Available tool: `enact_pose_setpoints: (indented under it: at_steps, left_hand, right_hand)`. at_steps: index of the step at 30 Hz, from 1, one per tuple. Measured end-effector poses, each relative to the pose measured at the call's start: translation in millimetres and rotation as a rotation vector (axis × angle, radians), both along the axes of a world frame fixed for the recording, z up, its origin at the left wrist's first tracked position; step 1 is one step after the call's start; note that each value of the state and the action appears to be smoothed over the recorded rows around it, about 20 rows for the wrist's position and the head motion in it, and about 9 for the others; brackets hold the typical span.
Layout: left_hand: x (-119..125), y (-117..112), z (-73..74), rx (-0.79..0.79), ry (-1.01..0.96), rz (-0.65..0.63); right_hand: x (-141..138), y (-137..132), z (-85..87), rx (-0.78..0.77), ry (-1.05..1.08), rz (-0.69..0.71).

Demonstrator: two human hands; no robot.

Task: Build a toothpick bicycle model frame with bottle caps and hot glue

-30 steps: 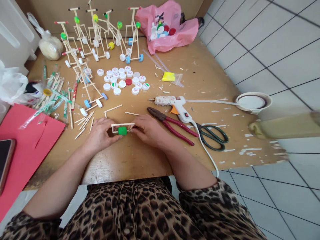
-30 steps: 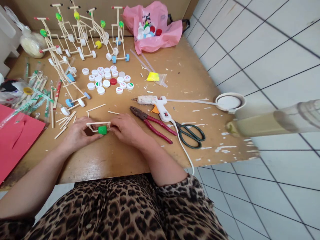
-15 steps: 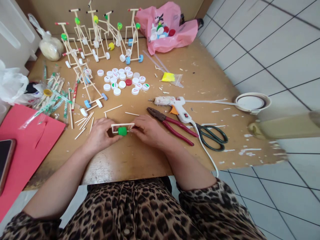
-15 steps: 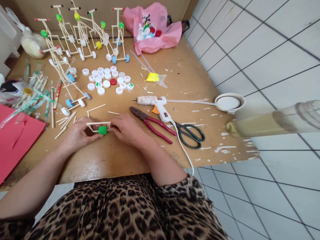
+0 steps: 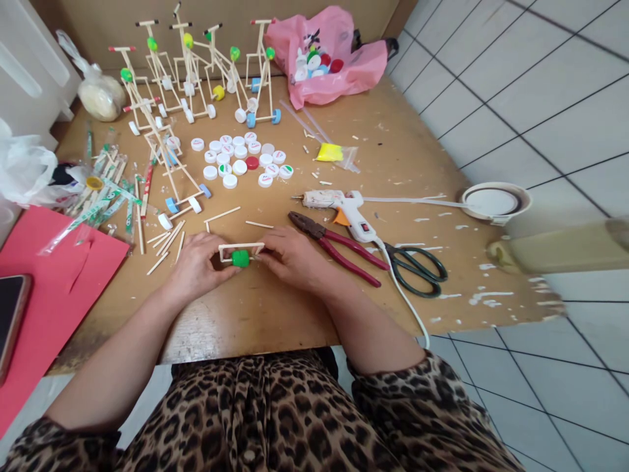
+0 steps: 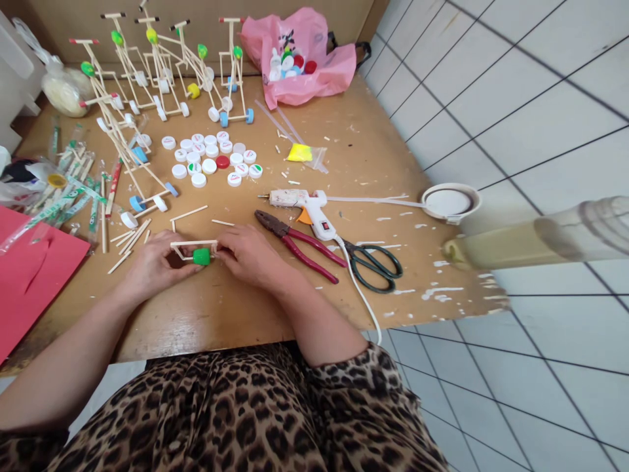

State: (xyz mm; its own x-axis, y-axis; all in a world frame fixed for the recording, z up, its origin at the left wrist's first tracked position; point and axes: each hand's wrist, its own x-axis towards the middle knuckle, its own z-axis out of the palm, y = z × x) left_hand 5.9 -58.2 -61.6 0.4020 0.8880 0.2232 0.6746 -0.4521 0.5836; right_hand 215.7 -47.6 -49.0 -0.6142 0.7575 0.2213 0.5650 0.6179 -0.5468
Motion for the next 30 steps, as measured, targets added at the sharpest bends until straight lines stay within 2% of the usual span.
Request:
enact_pose_setpoints:
  at_steps: [30]
  left_hand:
    - [-0.3, 0.0, -1.8, 0.014, -0.005, 0.002]
  right_hand:
    - [-0.4, 0.1, 0.3, 0.011, -0.01, -0.005]
